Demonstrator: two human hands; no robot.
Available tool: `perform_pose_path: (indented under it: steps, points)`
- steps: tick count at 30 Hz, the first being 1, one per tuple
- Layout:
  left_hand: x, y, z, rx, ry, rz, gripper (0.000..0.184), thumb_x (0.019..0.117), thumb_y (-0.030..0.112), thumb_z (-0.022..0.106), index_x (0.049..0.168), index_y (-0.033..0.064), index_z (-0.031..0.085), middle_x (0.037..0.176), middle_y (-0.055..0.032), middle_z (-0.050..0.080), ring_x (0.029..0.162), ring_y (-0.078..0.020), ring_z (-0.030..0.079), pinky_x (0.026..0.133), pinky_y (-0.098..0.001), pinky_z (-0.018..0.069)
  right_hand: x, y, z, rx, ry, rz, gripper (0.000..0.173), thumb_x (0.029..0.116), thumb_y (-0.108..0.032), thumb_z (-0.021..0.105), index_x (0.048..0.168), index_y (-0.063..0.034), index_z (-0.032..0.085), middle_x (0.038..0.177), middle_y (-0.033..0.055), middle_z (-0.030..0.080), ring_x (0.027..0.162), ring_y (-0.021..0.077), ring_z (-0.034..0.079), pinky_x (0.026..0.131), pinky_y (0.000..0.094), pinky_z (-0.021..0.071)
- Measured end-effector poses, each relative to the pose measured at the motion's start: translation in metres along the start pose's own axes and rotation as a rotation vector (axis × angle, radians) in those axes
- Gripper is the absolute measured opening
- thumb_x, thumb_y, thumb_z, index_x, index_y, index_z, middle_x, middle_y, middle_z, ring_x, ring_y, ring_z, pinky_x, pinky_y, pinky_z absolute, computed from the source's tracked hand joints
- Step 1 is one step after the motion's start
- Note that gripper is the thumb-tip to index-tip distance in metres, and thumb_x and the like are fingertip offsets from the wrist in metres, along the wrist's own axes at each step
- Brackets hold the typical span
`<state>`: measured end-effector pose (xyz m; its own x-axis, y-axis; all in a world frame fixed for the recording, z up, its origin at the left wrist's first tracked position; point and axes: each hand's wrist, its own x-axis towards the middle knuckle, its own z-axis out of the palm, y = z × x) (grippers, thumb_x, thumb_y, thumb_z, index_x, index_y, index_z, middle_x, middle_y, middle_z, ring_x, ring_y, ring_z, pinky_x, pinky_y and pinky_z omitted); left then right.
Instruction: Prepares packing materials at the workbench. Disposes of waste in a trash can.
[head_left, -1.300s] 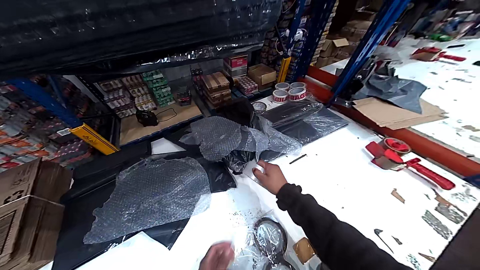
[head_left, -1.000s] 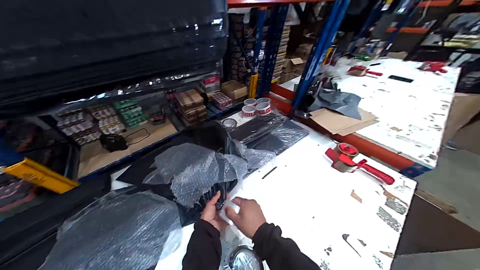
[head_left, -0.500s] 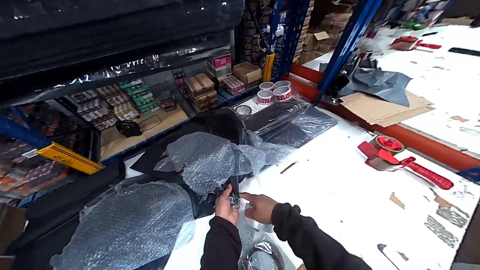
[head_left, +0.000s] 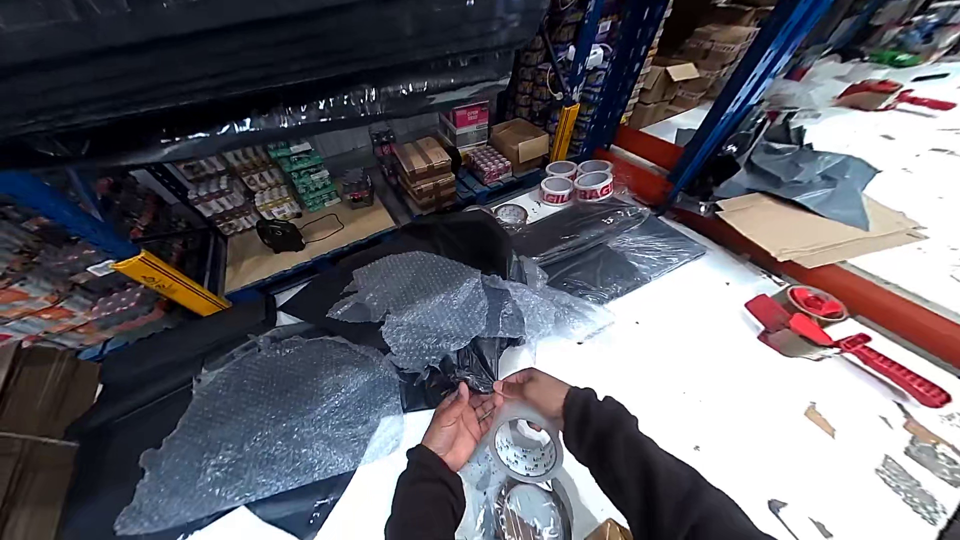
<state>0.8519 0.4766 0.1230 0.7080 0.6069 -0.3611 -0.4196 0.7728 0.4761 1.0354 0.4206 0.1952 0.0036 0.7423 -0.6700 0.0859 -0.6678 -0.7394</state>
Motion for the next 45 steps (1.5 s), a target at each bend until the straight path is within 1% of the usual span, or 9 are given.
perform_pose_path:
  steps: [3,6,12,17,20,26,35,40,45]
  points:
    - [0.001,-0.014,0.013,-0.013,0.079,0.071,0.039,0.1124,0.031,0.029,0.121,0.0015,0.053,0.097,-0.0124,0.072,0.09,-0.0233,0.072,0.085,-0.0387,0.0599,-0.001,0.001,0.003,0.058,-0.036,0.004,0.03,0.1105,-0.031,0.046,0.103,-0.0088,0.065,0.081,-0.001,0.066,0.057,0.0061,0.057,0.048,0.0228,0.0442]
    - [0.007,-0.03,0.0,-0.208,-0.18,0.129,0.068,0.0945,0.057,0.061,0.135,0.0031,0.053,0.126,-0.0175,0.068,0.105,-0.0274,0.07,0.09,-0.04,0.0586,-0.007,0.0,0.0,0.127,-0.088,-0.024,0.03,0.1108,-0.029,0.044,0.103,-0.0088,0.064,0.08,-0.0006,0.068,0.057,0.0057,0.06,0.047,0.0207,0.045]
    - [0.02,-0.045,0.014,-0.346,-0.296,-0.079,0.069,0.1026,0.05,0.014,0.144,0.0042,0.047,0.147,-0.0176,0.055,0.129,-0.0339,0.059,0.09,-0.0477,0.0571,-0.008,0.013,-0.012,0.212,-0.202,-0.081,0.034,0.1114,-0.027,0.039,0.091,-0.0101,0.06,0.064,-0.0011,0.06,0.045,0.0056,0.05,0.043,0.021,0.0437]
    - [0.027,-0.066,0.012,-0.508,-0.509,-0.089,0.06,0.0739,0.044,0.064,0.126,0.0156,0.07,0.146,-0.0143,0.058,0.115,-0.0362,0.067,0.071,-0.047,0.0603,-0.003,0.029,-0.016,0.412,-0.294,-0.165,0.033,0.1075,-0.026,0.042,0.085,-0.0133,0.062,0.064,-0.0029,0.058,0.048,0.0044,0.051,0.045,0.0209,0.045]
    - [0.033,-0.07,0.001,-0.461,-0.704,-0.088,0.055,0.0851,0.03,0.074,0.137,0.0124,0.065,0.149,-0.0171,0.055,0.116,-0.0374,0.067,0.082,-0.0501,0.0601,-0.007,0.033,-0.017,0.42,-0.319,-0.172,0.034,0.1075,-0.028,0.041,0.082,-0.0149,0.06,0.061,-0.0045,0.056,0.046,0.0032,0.049,0.044,0.0203,0.0437]
    - [0.033,-0.067,0.015,-0.278,-0.193,0.079,0.022,0.1032,0.019,0.047,0.101,0.0118,0.068,0.103,-0.0062,0.073,0.098,-0.0203,0.071,0.083,-0.0378,0.06,-0.008,0.032,-0.009,0.382,-0.147,-0.055,0.029,0.1105,-0.03,0.043,0.095,-0.0124,0.059,0.066,-0.0027,0.057,0.046,0.0057,0.049,0.044,0.0214,0.043]
    - [0.029,-0.022,0.034,0.367,0.651,0.141,0.022,0.1112,0.008,0.031,0.12,-0.0056,0.045,0.083,-0.0108,0.058,0.066,-0.0153,0.062,0.065,-0.0307,0.0572,-0.03,0.02,-0.014,-0.332,0.143,-0.183,0.034,0.1066,-0.032,0.049,0.097,-0.0075,0.071,0.084,0.0037,0.065,0.078,0.0147,0.06,0.076,0.0408,0.0484]
    - [0.035,0.025,0.03,0.314,0.7,0.145,0.022,0.1126,0.013,0.029,0.121,0.0005,0.045,0.082,-0.0072,0.053,0.062,-0.0139,0.058,0.063,-0.0296,0.0561,-0.074,0.02,-0.024,-0.289,0.263,-0.378,0.031,0.1029,-0.037,0.054,0.09,-0.0153,0.073,0.072,-0.0073,0.063,0.065,0.0042,0.059,0.063,0.03,0.049]
    - [-0.024,0.014,0.047,0.207,0.459,-0.052,0.084,0.1059,0.061,0.002,0.137,0.0002,0.051,0.113,-0.0163,0.069,0.097,-0.025,0.07,0.084,-0.041,0.056,-0.075,0.025,-0.01,-0.258,0.439,-0.429,0.032,0.1031,-0.039,0.052,0.091,-0.0186,0.073,0.074,-0.0079,0.066,0.069,0.0054,0.063,0.065,0.032,0.0519]
